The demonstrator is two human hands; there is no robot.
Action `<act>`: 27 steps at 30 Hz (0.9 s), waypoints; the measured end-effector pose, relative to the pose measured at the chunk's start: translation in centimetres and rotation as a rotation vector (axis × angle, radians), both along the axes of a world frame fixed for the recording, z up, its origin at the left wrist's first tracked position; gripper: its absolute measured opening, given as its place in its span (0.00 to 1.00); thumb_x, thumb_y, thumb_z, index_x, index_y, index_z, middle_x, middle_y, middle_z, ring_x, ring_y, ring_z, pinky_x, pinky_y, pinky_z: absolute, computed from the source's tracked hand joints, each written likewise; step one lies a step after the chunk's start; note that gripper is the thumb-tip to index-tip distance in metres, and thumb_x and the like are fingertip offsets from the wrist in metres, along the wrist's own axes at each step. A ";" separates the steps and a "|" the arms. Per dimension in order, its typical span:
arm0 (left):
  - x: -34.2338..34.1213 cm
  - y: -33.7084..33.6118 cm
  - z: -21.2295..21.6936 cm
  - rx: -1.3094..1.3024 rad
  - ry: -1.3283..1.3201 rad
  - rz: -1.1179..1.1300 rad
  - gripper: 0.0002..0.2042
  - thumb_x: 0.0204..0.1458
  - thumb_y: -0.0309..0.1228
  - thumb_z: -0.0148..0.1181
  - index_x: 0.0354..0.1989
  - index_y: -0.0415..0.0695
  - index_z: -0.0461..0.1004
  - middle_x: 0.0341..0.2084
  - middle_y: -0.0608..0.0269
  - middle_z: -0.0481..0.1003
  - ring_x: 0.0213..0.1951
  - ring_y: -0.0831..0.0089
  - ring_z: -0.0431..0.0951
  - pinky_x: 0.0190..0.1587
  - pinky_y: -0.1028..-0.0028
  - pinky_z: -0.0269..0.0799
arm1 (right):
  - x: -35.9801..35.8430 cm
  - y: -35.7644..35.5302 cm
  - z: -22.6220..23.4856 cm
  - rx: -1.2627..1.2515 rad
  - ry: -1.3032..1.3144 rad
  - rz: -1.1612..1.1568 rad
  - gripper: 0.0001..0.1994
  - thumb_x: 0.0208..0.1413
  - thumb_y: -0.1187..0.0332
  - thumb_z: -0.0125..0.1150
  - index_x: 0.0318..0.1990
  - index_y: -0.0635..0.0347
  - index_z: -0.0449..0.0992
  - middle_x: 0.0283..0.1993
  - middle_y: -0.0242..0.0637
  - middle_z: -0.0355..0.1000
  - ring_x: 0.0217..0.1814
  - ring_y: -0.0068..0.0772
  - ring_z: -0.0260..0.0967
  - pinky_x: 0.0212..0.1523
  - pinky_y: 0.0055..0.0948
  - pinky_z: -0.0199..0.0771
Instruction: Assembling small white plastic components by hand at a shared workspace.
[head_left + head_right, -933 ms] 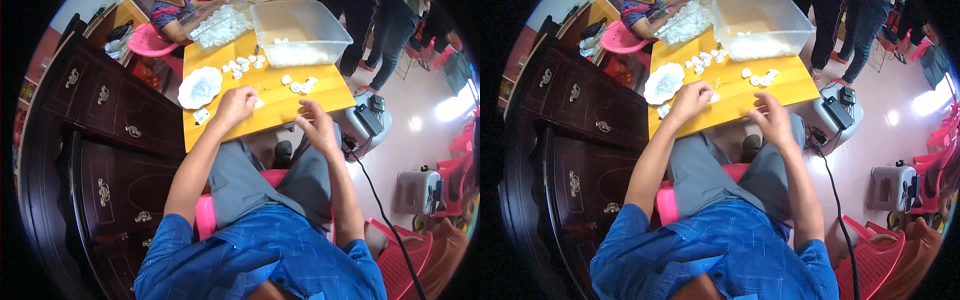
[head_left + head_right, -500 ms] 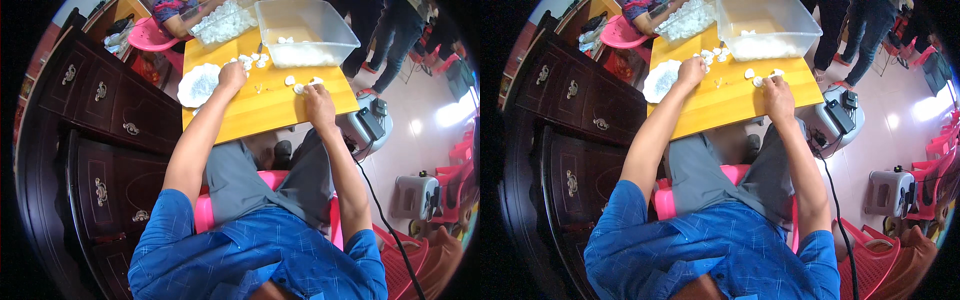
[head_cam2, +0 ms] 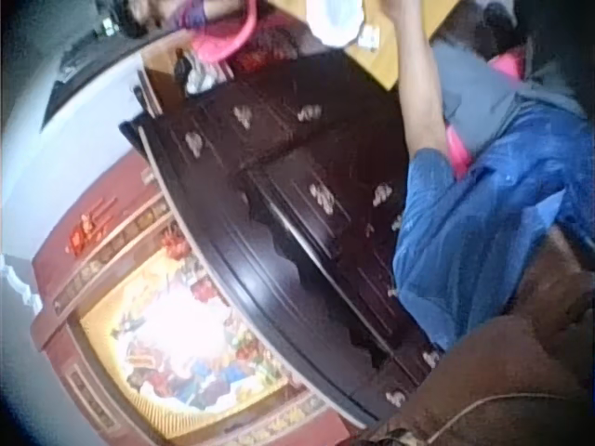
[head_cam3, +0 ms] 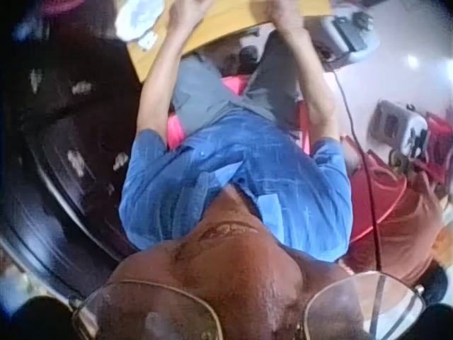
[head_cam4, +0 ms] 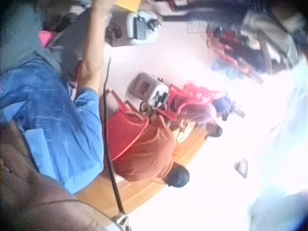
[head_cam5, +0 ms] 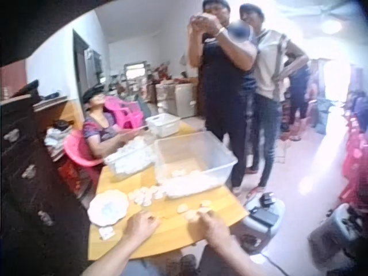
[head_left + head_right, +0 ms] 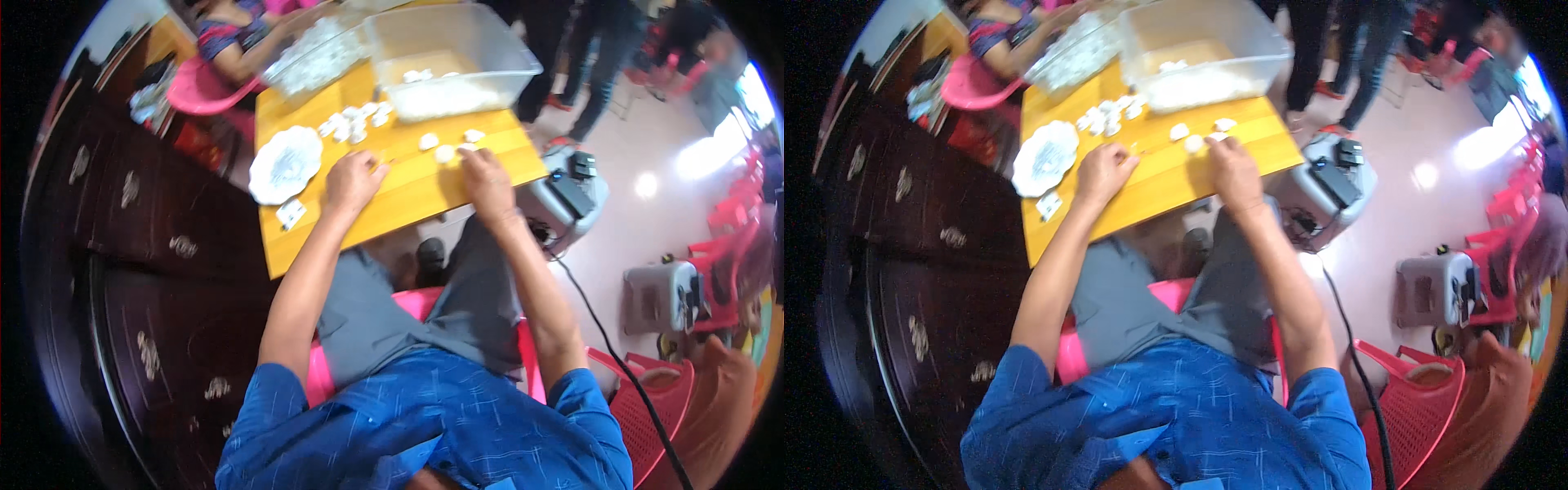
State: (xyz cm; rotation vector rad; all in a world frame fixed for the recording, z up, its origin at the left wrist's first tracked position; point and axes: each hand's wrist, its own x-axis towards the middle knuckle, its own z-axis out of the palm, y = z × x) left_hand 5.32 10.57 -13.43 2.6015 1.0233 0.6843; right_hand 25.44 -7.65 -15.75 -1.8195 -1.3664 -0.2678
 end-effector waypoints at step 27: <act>-0.7 -0.4 -2.2 0.220 0.000 -0.096 0.04 0.53 0.27 0.59 0.32 0.39 0.73 0.28 0.47 0.76 0.34 0.47 0.78 0.37 0.52 0.73 | -5.6 -4.9 2.5 0.038 0.518 0.151 0.10 0.61 0.66 0.60 0.44 0.62 0.79 0.38 0.48 0.77 0.41 0.51 0.77 0.43 0.40 0.77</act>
